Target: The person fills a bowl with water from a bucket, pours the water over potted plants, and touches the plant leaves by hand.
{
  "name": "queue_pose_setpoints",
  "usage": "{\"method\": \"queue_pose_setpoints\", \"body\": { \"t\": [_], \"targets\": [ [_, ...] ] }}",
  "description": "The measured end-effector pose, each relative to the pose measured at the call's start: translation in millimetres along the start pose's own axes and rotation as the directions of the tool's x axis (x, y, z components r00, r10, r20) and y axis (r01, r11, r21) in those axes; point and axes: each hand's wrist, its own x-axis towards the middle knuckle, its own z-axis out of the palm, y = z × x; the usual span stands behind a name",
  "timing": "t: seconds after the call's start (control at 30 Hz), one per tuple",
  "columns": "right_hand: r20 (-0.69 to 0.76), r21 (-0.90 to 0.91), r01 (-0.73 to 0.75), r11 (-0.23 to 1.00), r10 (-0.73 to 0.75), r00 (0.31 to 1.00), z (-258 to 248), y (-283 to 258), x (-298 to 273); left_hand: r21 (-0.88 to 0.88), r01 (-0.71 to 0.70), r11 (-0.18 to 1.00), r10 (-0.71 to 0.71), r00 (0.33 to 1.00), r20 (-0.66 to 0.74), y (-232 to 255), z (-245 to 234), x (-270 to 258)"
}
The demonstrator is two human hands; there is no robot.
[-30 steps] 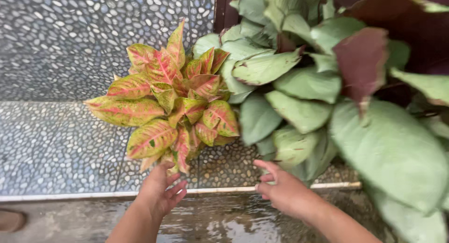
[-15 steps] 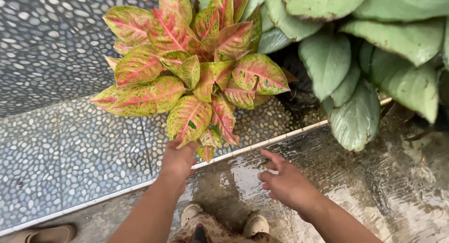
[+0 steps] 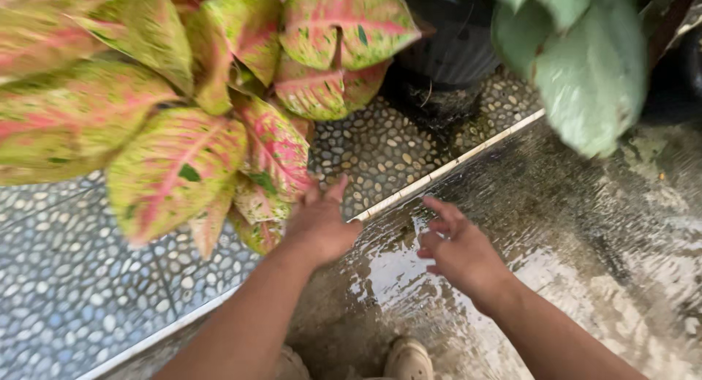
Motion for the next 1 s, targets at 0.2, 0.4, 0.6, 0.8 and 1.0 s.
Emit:
{"method": "queue_pose_setpoints", "body": {
  "t": [0.2, 0.4, 0.6, 0.8, 1.0],
  "targets": [
    [-0.081, 0.098, 0.24, 0.966, -0.232, 0.969, 31.7, 46.4, 98.8, 0.548, -0.039, 0.836, 0.394, 0.738, -0.548, -91.0, -10.3, 91.1],
    [-0.08, 0.042, 0.513, 0.857, -0.509, 0.857, 76.7, 22.9, 194.5, 0.623, 0.125, 0.772, 0.511, 0.462, -0.725, -175.8, -101.6, 146.2],
    [-0.021, 0.028, 0.635, 0.772, -0.635, 0.772, 116.1, 2.2, 220.1, 0.575, -0.017, 0.818, 0.52, 0.45, -0.726, -233.0, -147.2, 141.6],
    [0.037, -0.109, 0.634, 0.766, -0.634, 0.773, 122.0, -4.5, 198.9, 0.414, 0.021, 0.91, 0.351, 0.493, -0.796, -213.2, -128.3, 116.3],
    [0.109, -0.134, 0.698, 0.704, -0.689, 0.716, 133.1, -17.2, 205.4, 0.289, 0.285, 0.914, 0.103, 0.525, -0.845, -158.1, -67.9, 126.6]
  ]
}}
